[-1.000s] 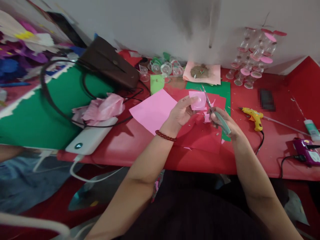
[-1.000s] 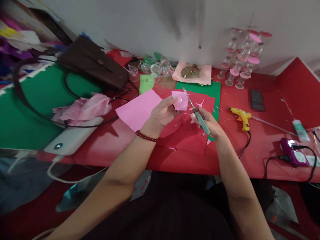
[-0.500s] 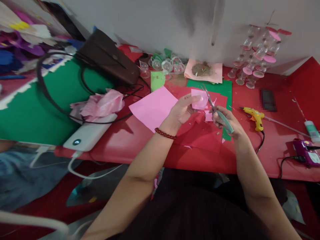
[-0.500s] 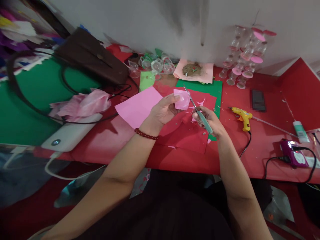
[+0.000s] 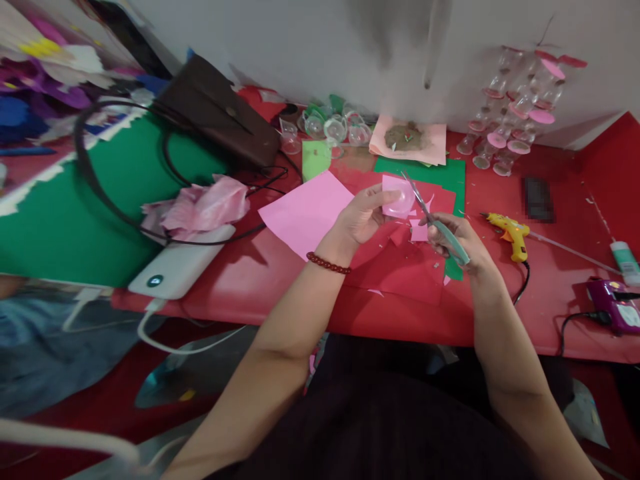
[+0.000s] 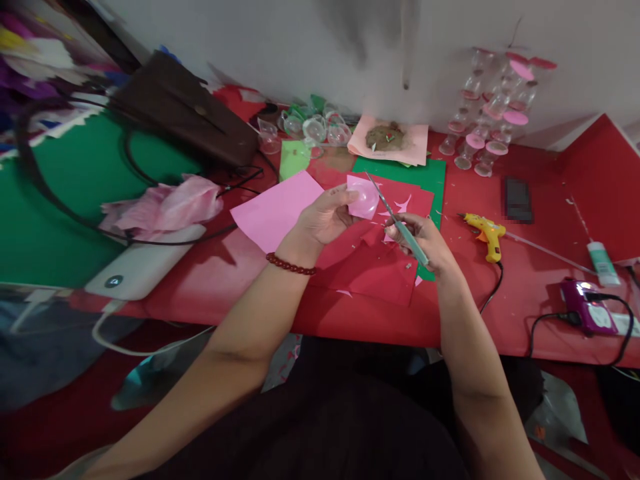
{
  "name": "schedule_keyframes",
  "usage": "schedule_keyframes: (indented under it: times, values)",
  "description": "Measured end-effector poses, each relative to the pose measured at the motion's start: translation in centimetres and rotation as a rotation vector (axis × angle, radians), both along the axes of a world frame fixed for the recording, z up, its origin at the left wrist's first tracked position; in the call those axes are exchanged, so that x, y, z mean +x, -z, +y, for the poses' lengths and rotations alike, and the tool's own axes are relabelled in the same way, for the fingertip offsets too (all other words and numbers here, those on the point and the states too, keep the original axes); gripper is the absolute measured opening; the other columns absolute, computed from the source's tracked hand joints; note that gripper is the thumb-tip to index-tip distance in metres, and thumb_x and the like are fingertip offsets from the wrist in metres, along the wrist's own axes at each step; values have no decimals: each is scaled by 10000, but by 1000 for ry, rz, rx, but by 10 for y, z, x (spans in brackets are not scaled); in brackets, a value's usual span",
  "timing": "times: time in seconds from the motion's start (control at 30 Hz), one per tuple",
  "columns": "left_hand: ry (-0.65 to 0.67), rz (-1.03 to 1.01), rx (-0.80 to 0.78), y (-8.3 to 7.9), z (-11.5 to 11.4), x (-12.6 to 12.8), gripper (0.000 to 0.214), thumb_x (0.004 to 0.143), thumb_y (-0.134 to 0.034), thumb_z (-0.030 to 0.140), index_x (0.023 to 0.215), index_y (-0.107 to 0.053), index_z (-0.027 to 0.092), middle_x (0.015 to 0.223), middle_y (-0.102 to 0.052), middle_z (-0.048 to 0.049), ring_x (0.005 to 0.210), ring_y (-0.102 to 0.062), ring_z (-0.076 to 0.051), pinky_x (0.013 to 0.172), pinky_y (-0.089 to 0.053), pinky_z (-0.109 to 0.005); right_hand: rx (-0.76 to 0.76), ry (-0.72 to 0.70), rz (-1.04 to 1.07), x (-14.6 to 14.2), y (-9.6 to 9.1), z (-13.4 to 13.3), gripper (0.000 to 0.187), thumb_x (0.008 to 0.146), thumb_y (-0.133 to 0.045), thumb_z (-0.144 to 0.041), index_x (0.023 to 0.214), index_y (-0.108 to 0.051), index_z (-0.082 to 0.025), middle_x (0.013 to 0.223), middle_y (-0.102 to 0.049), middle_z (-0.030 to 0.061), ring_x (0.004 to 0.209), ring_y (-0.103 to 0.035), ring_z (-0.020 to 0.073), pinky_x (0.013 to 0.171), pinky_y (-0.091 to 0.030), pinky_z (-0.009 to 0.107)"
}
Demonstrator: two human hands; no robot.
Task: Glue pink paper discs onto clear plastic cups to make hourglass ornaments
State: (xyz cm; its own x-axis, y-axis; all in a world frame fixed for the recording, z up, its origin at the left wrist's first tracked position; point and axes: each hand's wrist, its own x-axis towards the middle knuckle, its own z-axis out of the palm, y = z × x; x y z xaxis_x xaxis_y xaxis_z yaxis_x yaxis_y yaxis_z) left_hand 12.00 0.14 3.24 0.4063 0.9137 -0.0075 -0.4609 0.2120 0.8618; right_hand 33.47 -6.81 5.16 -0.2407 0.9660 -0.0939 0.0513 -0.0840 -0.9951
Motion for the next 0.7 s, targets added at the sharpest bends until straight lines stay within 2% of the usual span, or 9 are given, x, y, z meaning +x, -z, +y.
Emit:
schedule_keyframes:
  times: [0.2, 0.5, 0.7]
  values:
    - [48, -40, 18, 2, 3, -5, 330, 628, -977, 353, 788, -750, 174, 743, -706, 16, 643, -611, -84, 640, -511, -211, -5, -3, -43, 6, -3, 0, 524, 691, -906, -557, 1009, -758, -168, 604, -496, -80, 466, -396, 54, 447, -255, 242]
    - [58, 48, 73, 1, 3, -8, 285, 641, -938, 332, 817, -772, 180, 796, -744, -13, 689, -636, -110, 692, -510, -244, -29, -2, -100, 17, -6, -2, 540, 670, -927, -564, 1031, -829, -173, 533, -456, -95, 436, -356, 47, 414, -256, 220]
    - [43, 27, 48, -1, 1, -7, 290, 643, -936, 319, 796, -732, 180, 755, -713, 5, 662, -622, -99, 665, -520, -228, -36, 39, -129, 12, -4, -1, 524, 665, -923, -559, 1007, -790, -184, 546, -495, -89, 413, -410, 62, 393, -267, 234]
